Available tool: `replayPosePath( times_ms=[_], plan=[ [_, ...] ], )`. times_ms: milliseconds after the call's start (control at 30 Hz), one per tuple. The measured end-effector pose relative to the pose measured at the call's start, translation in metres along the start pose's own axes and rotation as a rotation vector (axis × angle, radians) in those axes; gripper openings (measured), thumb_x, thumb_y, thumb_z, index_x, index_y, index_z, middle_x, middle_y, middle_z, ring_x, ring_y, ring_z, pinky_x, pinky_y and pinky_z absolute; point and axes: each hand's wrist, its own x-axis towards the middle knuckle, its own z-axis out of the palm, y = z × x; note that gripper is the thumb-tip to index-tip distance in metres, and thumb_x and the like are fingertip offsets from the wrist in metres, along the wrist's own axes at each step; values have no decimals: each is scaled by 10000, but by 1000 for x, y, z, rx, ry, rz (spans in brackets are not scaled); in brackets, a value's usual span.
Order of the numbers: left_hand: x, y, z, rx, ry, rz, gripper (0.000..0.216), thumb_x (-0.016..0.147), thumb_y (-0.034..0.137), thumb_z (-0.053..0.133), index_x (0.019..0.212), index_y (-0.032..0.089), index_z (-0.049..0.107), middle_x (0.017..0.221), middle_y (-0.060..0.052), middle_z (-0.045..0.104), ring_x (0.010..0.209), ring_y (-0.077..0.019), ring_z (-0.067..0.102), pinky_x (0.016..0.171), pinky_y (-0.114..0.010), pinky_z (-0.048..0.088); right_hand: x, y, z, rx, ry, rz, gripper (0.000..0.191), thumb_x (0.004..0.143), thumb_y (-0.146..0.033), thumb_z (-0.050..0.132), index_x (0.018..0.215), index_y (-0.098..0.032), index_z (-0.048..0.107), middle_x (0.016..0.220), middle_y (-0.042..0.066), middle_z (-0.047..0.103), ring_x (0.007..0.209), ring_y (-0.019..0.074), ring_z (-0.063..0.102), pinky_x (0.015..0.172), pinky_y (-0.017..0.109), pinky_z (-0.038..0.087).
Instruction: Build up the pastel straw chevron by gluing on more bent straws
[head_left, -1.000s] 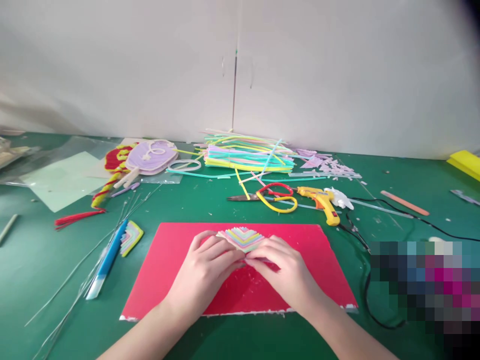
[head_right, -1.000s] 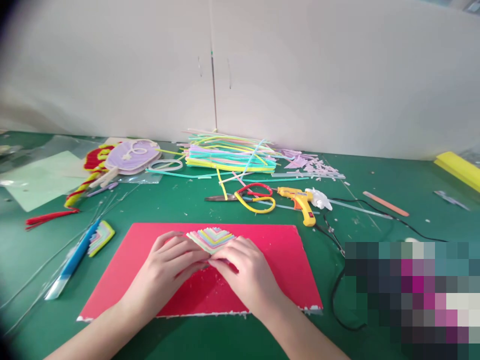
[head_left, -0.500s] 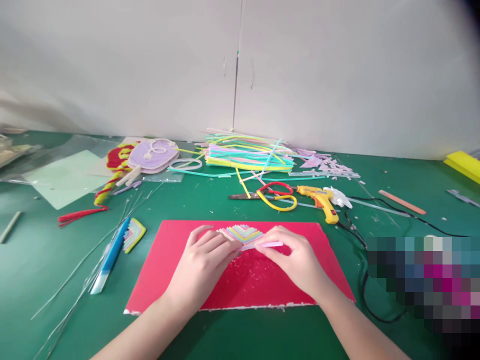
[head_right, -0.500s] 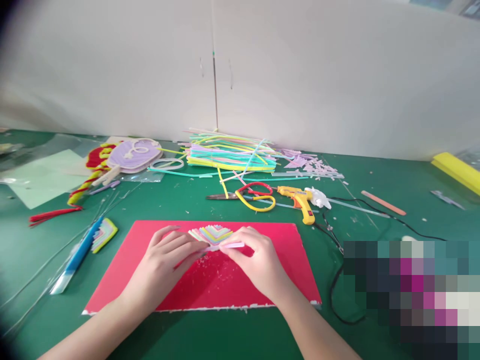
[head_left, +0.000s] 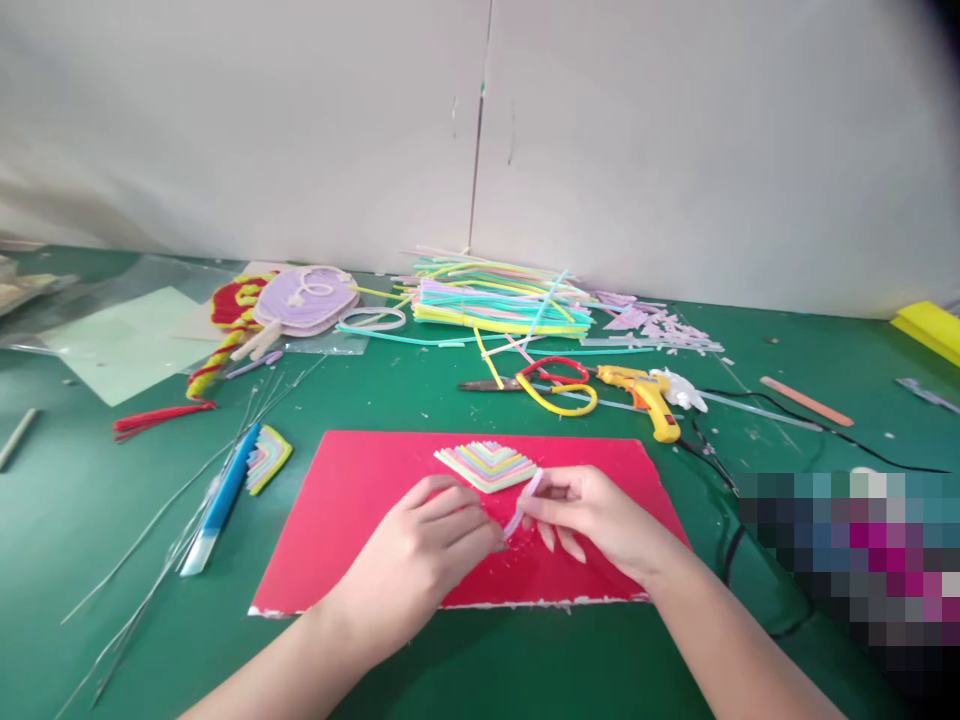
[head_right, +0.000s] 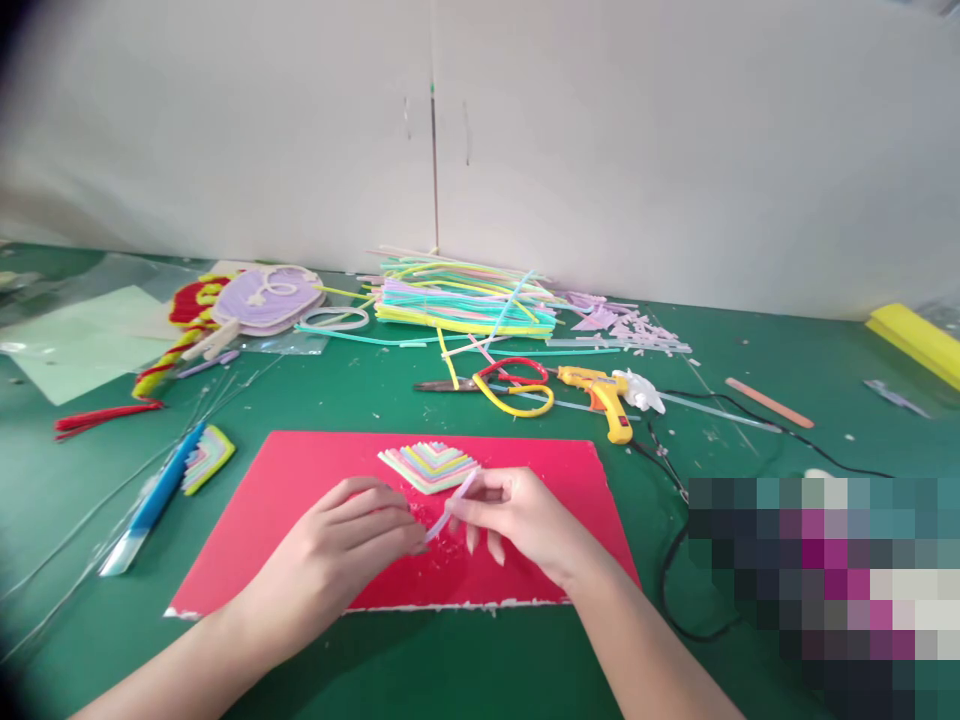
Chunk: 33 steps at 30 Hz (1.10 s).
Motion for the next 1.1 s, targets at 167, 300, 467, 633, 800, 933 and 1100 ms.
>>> replayPosePath(
  times_ms=[167, 300, 467, 633, 800, 933, 1100],
  plan=[
    [1, 4, 1, -43, -57, 127, 279, 960, 155, 358, 875, 190, 622, 751, -22, 662, 790, -143, 593, 812, -296, 417, -1, -1, 4, 61, -122, 72, 266, 691, -374, 750, 713, -134, 638, 661, 34, 665, 551, 109, 613, 464, 183, 468],
    [2, -3, 0, -18, 33, 8, 179, 938, 219, 460, 875, 197, 627, 770, 1, 679, 784, -139, 597, 855, -318, 397, -1, -1, 2, 114, -53, 37, 278, 752, -405, 693, 781, -139, 619, 710, 47, 680, 592, 133, 651, 467, 191, 489],
    [3, -12, -2, 76, 146, -203, 104, 892, 236, 549, 965, 220, 621, 917, -5, 692, 863, -155, 614, 924, -353, 385, -1, -2, -4, 170, 84, -39, 264, 799, -405, 650, 817, -150, 583, 769, 51, 692, 655, 138, 676, 523, 197, 515],
    [2, -10, 2, -46, 444, -639, 263, 833, 273, 610, 1081, 203, 557, 1077, -82, 635, 1011, -212, 599, 848, -357, 492, 1, -3, 2, 232, 234, -179, 249, 804, -401, 649, 844, -166, 579, 811, 46, 701, 715, 149, 689, 602, 228, 549],
    [8, -7, 9, -763, 267, -869, 205, 854, 349, 531, 909, 160, 590, 785, -30, 680, 642, -146, 644, 606, -272, 538, 2, 0, 14, 238, 221, -276, 241, 820, -398, 630, 829, -164, 574, 813, 54, 705, 721, 168, 698, 573, 240, 563],
    [10, -5, 12, -894, 273, -882, 254, 845, 391, 538, 870, 151, 615, 778, -39, 696, 687, -163, 649, 654, -282, 535, 3, 5, 21, 180, 122, -257, 252, 830, -406, 613, 825, -158, 564, 762, 52, 701, 682, 175, 701, 558, 261, 576],
    [4, -9, 12, -966, 448, -929, 268, 861, 397, 543, 836, 149, 641, 816, -47, 691, 753, -153, 625, 689, -252, 508, 4, 6, 21, 178, 93, -252, 246, 828, -393, 618, 868, -152, 588, 743, 37, 685, 640, 149, 686, 524, 238, 563]
  ],
)
